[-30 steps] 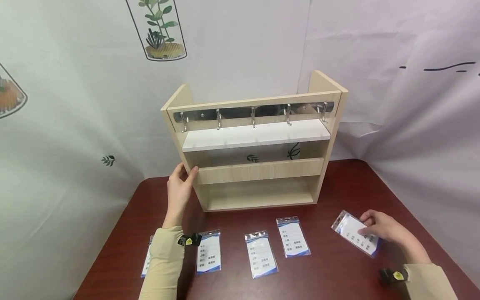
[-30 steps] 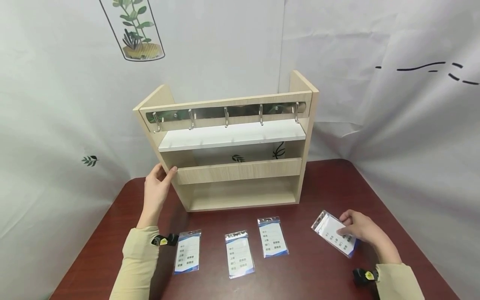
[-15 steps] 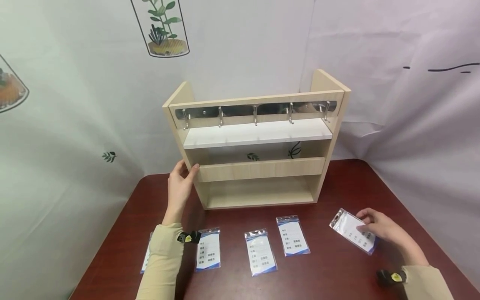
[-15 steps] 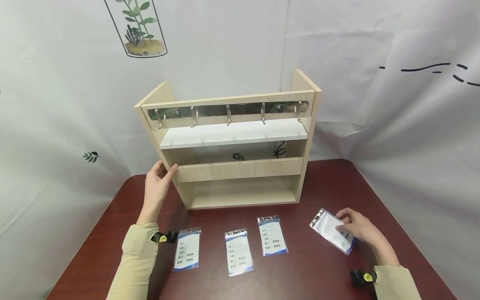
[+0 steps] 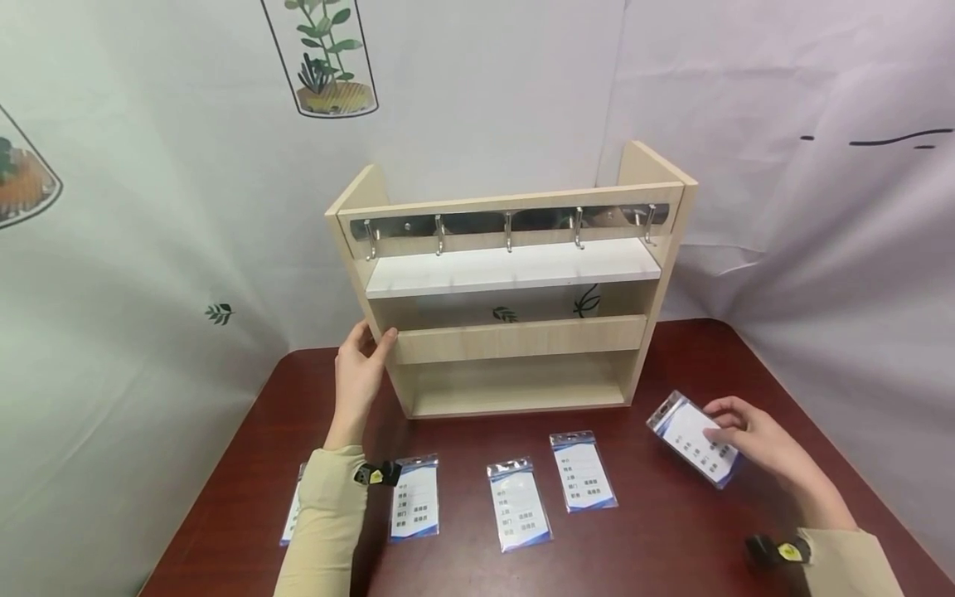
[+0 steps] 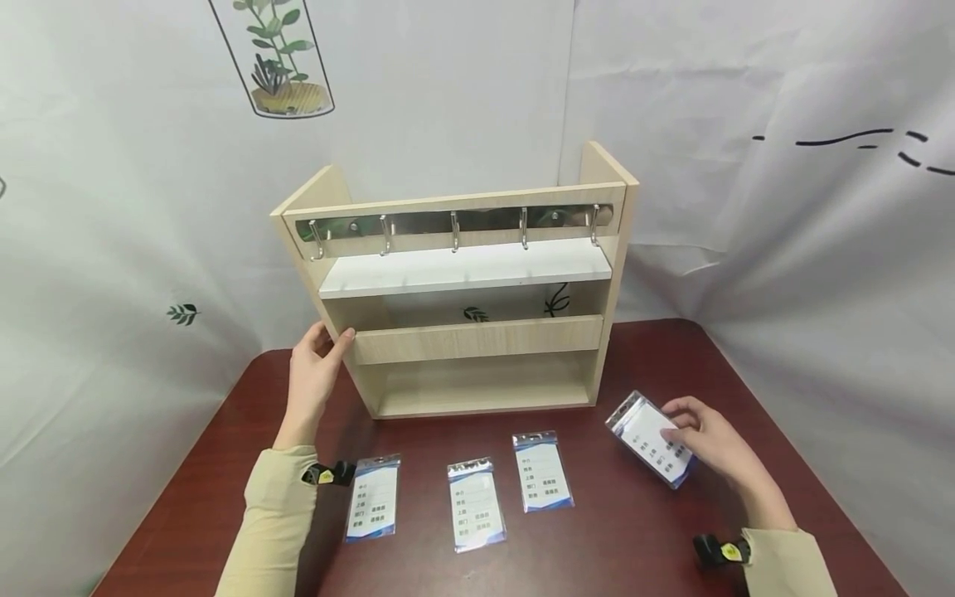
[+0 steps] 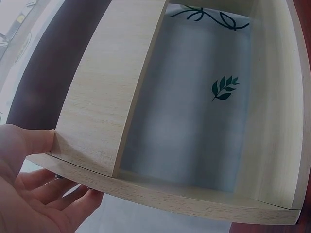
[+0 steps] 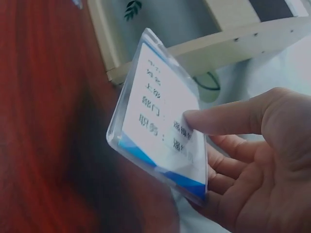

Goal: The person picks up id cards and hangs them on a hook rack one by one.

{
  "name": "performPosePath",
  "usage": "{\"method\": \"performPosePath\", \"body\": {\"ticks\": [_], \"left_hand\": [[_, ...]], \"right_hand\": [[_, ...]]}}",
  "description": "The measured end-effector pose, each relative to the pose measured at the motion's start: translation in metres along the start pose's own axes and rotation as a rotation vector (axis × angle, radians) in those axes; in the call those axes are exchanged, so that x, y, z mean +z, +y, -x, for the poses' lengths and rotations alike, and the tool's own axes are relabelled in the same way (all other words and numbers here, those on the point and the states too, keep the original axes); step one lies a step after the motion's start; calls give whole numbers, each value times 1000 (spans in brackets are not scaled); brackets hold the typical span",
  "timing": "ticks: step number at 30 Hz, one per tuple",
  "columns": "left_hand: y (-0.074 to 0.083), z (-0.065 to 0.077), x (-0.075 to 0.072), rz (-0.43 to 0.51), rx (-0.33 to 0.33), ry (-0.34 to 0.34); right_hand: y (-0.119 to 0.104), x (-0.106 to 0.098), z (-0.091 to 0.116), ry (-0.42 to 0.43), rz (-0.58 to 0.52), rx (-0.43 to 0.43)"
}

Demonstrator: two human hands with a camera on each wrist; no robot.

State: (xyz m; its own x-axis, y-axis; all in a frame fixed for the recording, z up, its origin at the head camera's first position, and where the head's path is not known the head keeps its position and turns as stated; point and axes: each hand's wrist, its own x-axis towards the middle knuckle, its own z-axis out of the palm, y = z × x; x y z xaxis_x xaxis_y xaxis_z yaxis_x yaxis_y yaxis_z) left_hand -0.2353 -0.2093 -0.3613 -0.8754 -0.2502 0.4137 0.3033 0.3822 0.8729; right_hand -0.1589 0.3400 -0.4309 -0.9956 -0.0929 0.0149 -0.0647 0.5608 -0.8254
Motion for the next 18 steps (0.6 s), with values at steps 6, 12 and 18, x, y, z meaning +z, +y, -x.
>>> {"method": "performPosePath", "body": {"ticks": [6, 12, 18], "left_hand": [[-1, 1, -1, 4, 3, 0], [-1, 0, -1, 0, 14, -2], [-2, 0, -1, 3, 20, -8]], "right_hand": [[-18, -2, -2, 71, 26, -65], [-39, -9, -6, 149, -51, -144], [-63, -16, -6, 198, -190, -240]]}}
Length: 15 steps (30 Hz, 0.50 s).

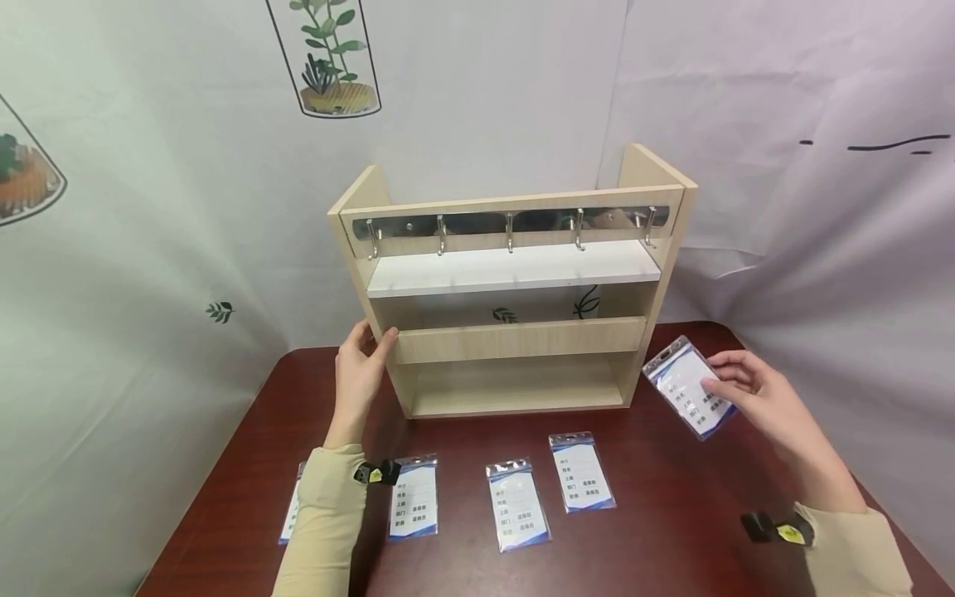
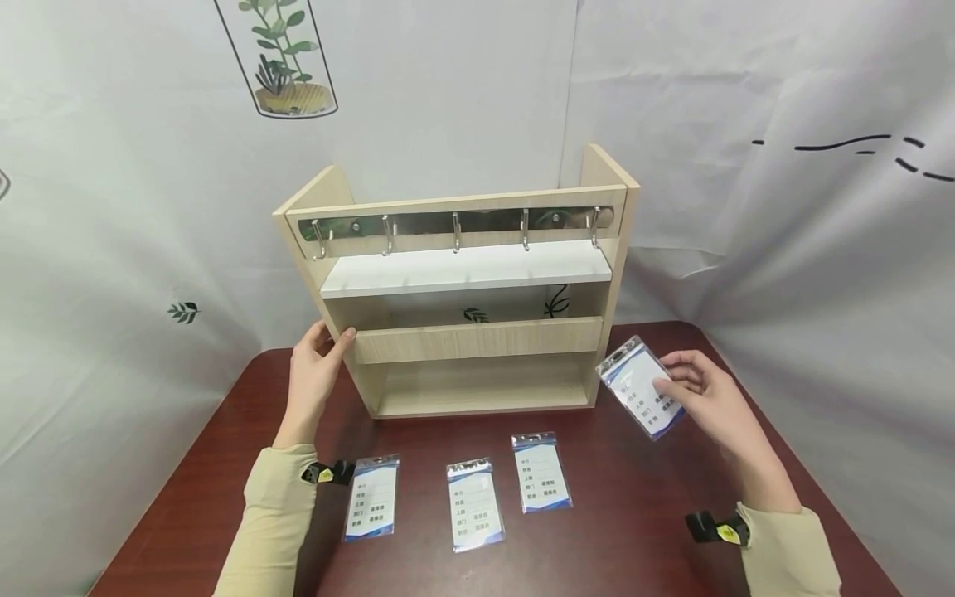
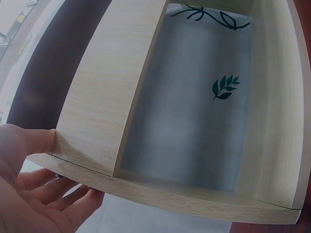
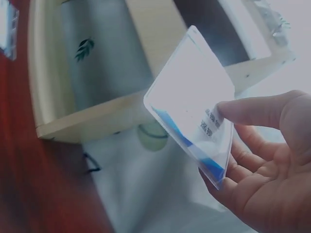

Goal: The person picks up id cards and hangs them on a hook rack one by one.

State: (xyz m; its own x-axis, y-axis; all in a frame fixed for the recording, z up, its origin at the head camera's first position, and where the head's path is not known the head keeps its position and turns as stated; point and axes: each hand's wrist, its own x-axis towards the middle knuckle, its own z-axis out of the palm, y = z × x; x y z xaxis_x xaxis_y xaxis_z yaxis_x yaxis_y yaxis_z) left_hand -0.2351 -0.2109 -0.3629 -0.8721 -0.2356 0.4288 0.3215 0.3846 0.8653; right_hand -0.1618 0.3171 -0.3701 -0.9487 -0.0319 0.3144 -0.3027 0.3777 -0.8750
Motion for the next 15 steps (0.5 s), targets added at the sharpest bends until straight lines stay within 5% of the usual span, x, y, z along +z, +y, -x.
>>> {"method": "performPosePath", "body": {"ticks": [7, 15], "left_hand": [[0, 3, -1, 0, -12, 12], [2, 1, 0, 25, -5, 8]], "right_hand": [[-24, -1, -7, 102, -104, -32], [-53, 5, -21, 233, -446, -106]]}}
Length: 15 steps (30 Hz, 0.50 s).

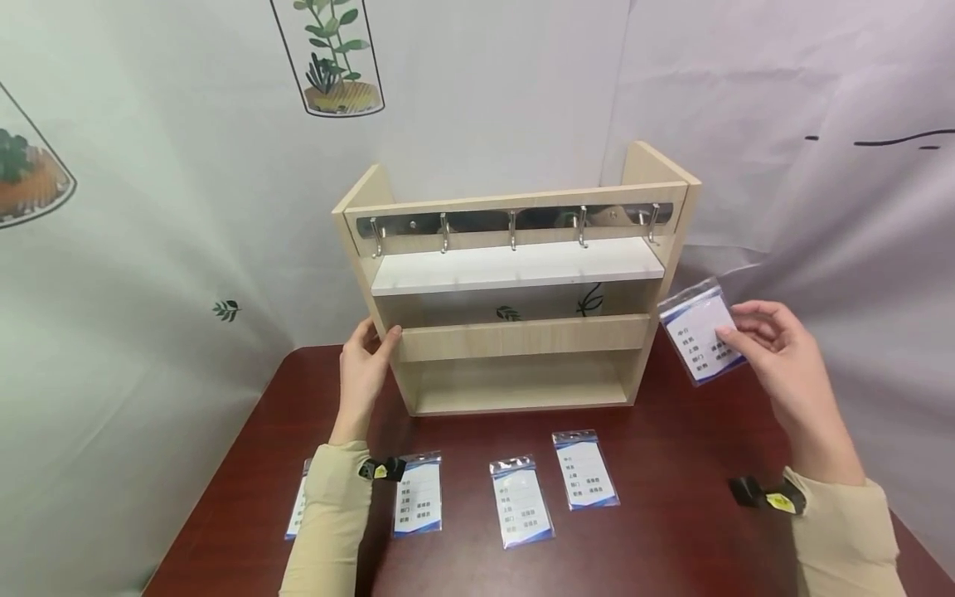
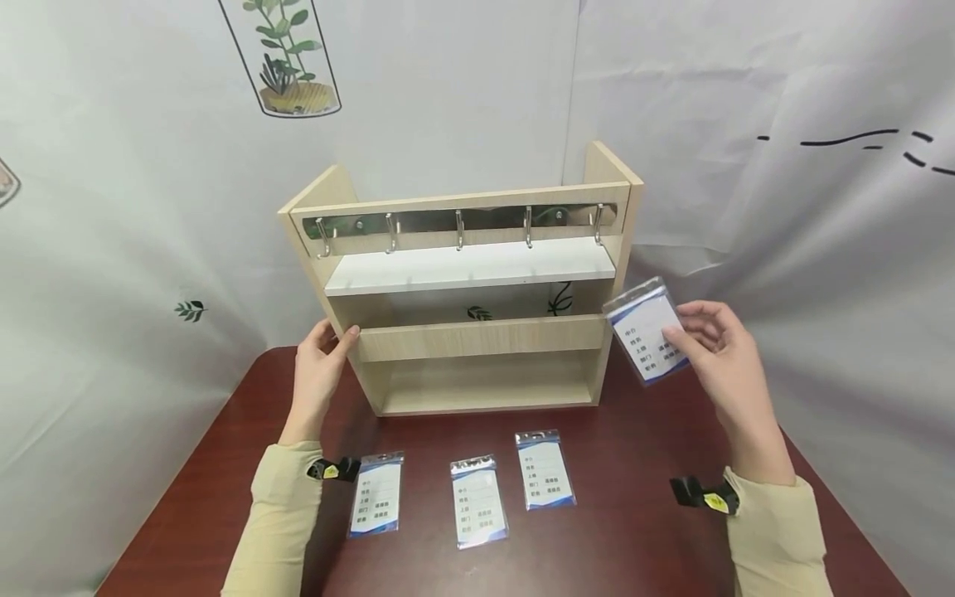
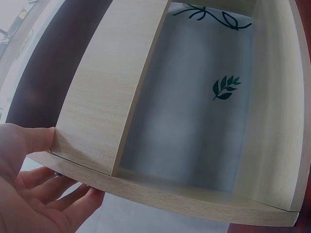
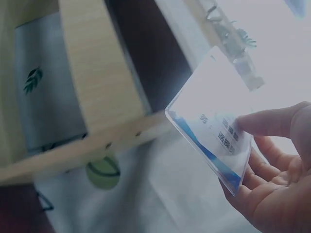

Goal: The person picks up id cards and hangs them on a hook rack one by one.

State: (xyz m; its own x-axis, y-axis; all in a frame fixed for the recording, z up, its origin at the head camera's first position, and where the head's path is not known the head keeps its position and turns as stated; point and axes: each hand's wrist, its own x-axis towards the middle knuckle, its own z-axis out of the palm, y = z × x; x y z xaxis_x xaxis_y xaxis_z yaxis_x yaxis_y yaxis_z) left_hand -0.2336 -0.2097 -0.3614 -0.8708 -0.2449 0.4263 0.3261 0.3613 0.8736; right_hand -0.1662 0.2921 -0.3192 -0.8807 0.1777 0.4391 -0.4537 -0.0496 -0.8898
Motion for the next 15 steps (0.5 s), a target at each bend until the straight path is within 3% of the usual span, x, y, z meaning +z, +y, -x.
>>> {"method": "performPosePath", "body": {"ticks": [7, 15], "left_hand": [[1, -2, -1, 3, -9, 6], [-1, -1, -1, -2, -12, 0]], "right_hand": [[-20, 22, -11, 82, -122, -76], [-36, 40, -18, 139, -191, -85]]}}
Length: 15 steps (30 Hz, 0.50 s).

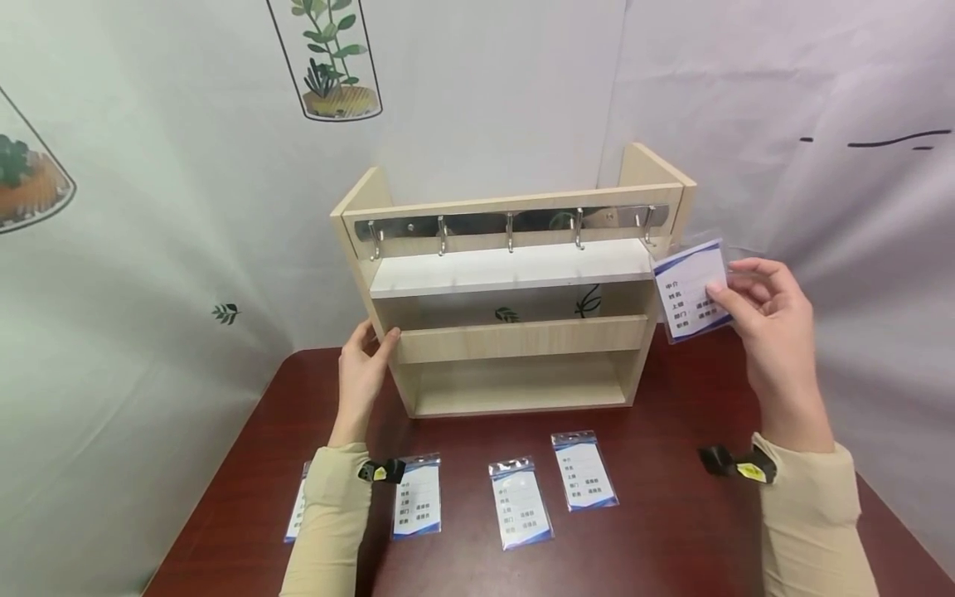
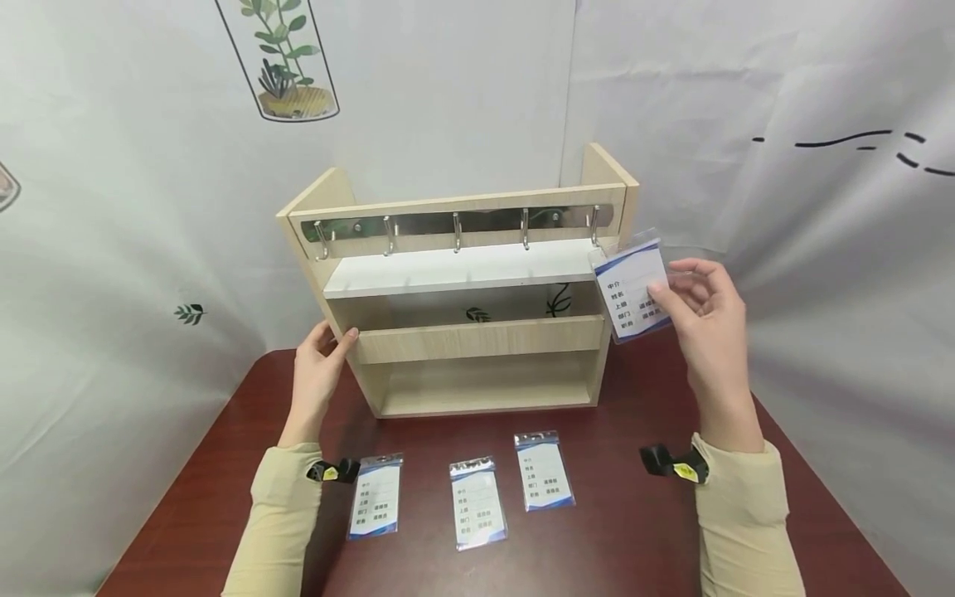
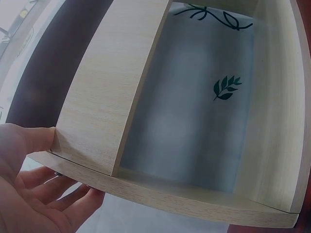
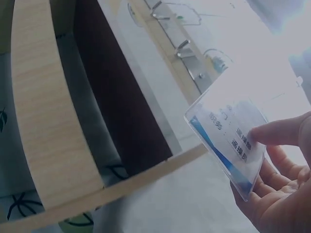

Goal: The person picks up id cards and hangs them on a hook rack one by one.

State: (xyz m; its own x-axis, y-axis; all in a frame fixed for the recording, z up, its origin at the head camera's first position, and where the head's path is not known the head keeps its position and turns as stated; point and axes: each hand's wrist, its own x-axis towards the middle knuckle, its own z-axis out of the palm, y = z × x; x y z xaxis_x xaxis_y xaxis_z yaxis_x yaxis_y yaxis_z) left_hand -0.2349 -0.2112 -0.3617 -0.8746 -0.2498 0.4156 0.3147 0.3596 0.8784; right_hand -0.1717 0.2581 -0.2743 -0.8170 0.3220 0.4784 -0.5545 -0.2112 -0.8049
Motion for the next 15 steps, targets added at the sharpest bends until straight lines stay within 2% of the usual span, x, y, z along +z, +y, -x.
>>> {"method": "performPosePath", "body": {"ticks": [6, 15], "left_hand": [[1, 1, 2, 11, 7, 2], [4, 1, 1, 11, 14, 3]], "right_hand": [[1, 14, -1, 24, -33, -13], [10, 24, 1, 25, 18, 5]]}}
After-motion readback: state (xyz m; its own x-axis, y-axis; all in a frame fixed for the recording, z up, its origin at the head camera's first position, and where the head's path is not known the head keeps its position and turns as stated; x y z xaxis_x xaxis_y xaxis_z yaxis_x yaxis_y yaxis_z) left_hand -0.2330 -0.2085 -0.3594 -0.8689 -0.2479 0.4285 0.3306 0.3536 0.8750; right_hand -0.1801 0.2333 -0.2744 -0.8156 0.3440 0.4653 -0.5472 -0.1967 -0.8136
